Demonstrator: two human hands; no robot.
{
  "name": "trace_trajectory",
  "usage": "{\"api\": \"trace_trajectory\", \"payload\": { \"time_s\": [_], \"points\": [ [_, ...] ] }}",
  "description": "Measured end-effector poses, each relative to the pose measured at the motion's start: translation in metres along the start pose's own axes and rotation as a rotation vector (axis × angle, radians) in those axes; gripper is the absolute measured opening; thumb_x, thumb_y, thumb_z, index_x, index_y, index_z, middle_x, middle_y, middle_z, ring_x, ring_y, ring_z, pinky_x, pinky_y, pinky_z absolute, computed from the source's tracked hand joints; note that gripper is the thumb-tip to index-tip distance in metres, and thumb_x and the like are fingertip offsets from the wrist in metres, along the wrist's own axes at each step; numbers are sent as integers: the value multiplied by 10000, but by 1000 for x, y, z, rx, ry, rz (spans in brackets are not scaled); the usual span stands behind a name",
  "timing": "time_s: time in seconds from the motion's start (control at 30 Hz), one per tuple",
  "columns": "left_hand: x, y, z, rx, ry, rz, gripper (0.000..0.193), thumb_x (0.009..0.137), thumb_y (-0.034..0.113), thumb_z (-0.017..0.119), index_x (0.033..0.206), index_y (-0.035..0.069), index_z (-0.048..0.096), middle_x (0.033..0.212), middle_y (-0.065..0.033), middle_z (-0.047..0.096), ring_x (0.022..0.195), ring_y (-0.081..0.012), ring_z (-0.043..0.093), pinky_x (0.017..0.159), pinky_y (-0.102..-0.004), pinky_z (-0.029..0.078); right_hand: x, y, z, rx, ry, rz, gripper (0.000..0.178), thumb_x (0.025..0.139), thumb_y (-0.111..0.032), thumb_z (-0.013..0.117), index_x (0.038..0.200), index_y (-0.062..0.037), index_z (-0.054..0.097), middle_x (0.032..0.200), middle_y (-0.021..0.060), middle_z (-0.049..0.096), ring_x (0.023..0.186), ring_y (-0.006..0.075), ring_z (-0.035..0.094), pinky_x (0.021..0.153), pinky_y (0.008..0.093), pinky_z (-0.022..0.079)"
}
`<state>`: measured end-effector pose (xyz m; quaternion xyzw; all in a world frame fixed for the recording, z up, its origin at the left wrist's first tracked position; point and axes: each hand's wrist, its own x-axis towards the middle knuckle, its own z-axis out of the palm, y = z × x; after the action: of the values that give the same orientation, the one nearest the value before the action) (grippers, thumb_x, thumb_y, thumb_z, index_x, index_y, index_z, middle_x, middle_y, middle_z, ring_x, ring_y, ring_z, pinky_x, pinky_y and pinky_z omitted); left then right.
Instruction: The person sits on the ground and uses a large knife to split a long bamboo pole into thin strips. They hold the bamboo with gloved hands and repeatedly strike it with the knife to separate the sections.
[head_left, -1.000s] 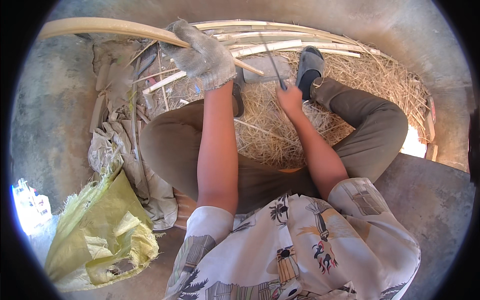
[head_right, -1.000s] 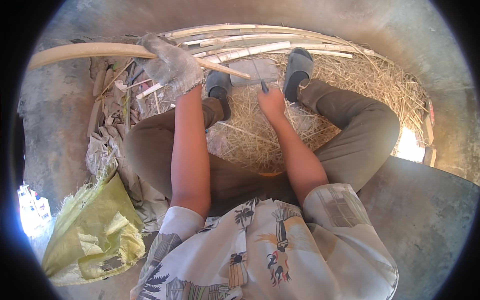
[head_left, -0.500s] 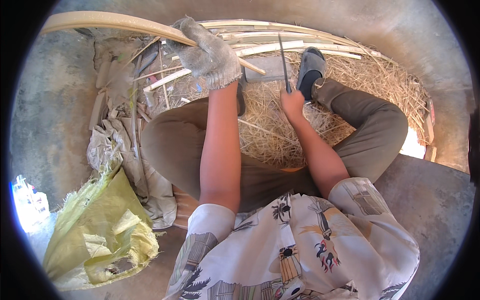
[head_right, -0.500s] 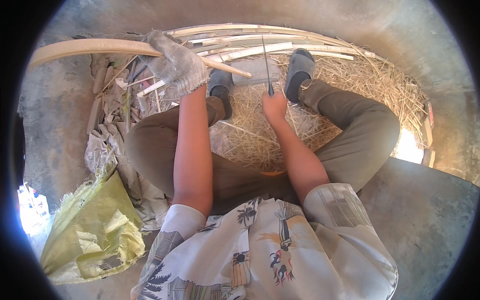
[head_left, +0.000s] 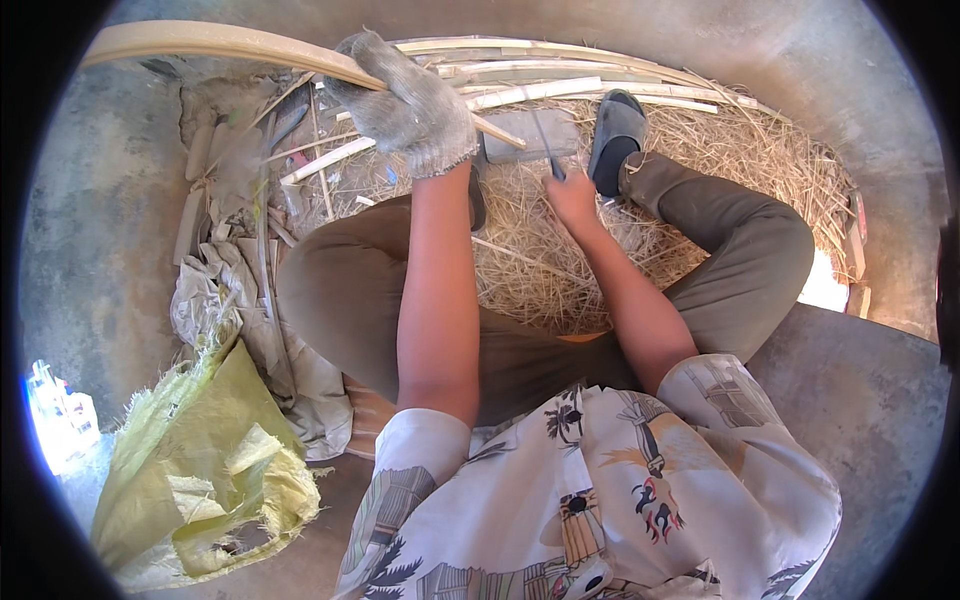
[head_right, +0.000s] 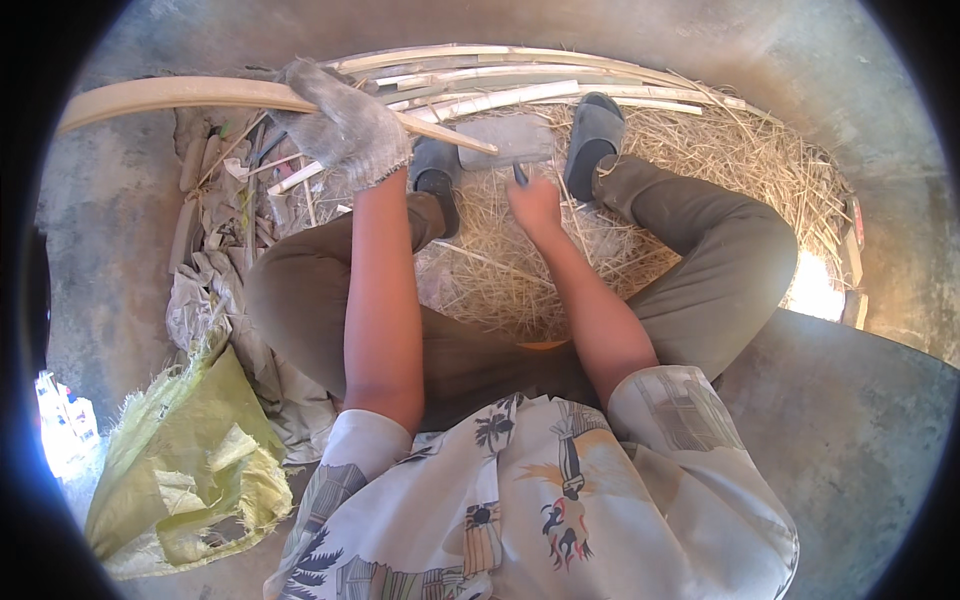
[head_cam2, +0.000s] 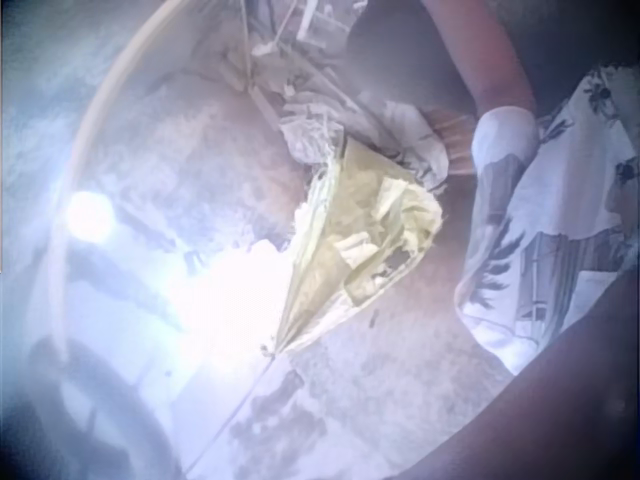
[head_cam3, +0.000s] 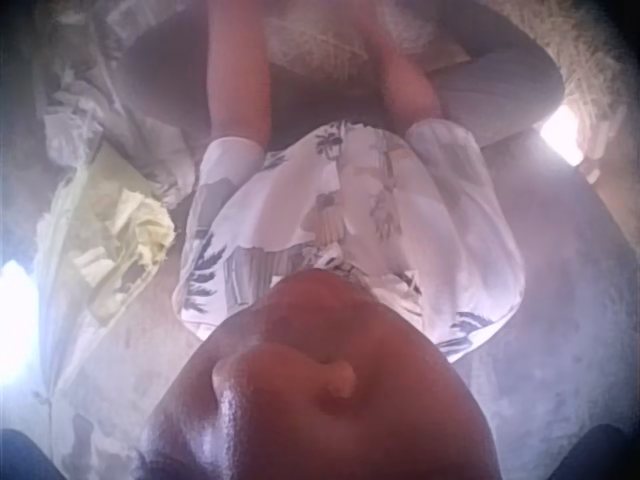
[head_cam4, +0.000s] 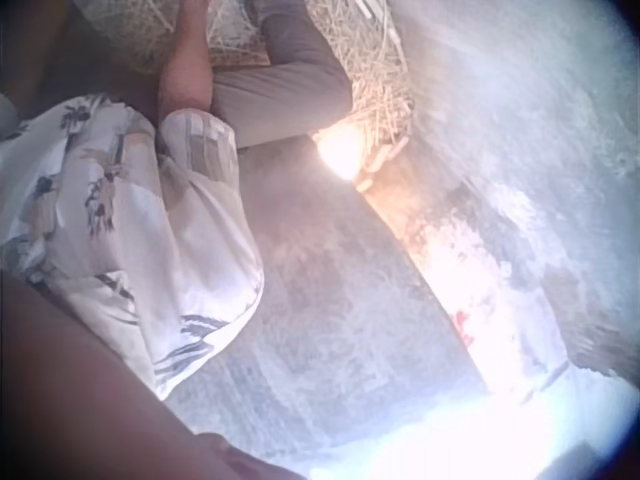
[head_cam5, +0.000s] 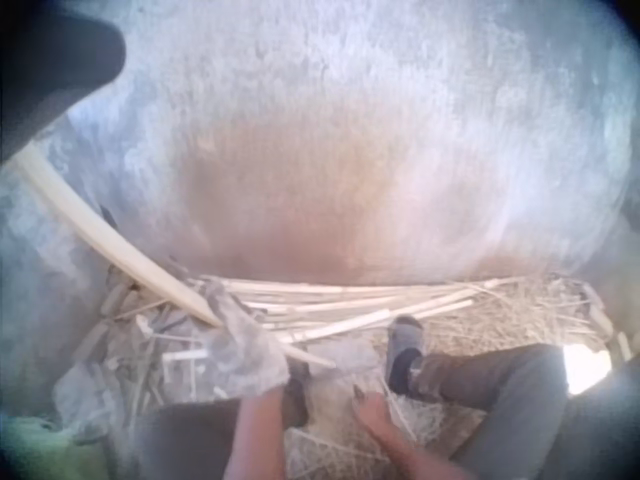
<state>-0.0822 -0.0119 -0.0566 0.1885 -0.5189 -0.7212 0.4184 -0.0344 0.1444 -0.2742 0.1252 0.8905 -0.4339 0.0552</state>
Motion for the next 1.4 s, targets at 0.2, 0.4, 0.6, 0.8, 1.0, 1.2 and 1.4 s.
{"api": "trace_trajectory", "payload": {
  "time_s": [0.2,0.4,0.6,0.8,1.0,1.2,1.4],
  "points": [
    [-9,16,5,328,36,-148,691,983,508,473,1281,-113,409,1064,-229,565,930,-289,634,762,-374,596,-12,-17,4,391,141,-80,397,879,-360,627,963,21,698,899,261,694,835,364,698,713,422,508],
    [15,-15,-2,169,85,-122,650,1003,451,493,1414,-34,356,1098,-181,579,946,-262,599,815,-362,526,-20,73,31,-169,-178,381,452,827,-337,609,939,91,700,931,333,670,922,458,672,850,485,515],
    [6,0,-7,223,15,82,550,1000,419,500,1311,-29,429,1079,-155,590,932,-225,614,762,-324,528,6,-18,-4,75,81,-5,381,830,-327,651,931,37,702,828,283,671,835,408,697,773,491,528],
    [-12,71,18,63,207,-65,544,959,415,569,1264,-22,455,983,-129,597,770,-192,622,586,-287,541,-11,55,29,-214,-130,284,382,817,-315,648,949,40,693,859,259,692,865,410,695,792,471,538],
    [-9,87,11,-18,246,78,600,937,448,602,1278,-25,463,1014,-134,577,784,-215,617,616,-309,582,-10,-26,2,7,-76,-41,338,826,-278,622,890,47,694,796,288,668,814,427,683,745,498,524],
    [-21,160,-15,0,224,332,362,961,326,570,1149,17,555,852,-87,567,675,-183,599,524,-279,557,-13,-25,8,100,10,-129,238,850,-237,618,904,-31,724,801,257,669,794,432,667,717,487,531],
    [-28,193,-29,-120,238,535,307,961,281,557,1081,-1,564,652,28,469,468,-79,403,369,-223,351,-40,-84,-2,284,-3,-194,237,860,-247,623,885,-23,692,793,252,666,785,438,654,718,490,535]
  ]
}}
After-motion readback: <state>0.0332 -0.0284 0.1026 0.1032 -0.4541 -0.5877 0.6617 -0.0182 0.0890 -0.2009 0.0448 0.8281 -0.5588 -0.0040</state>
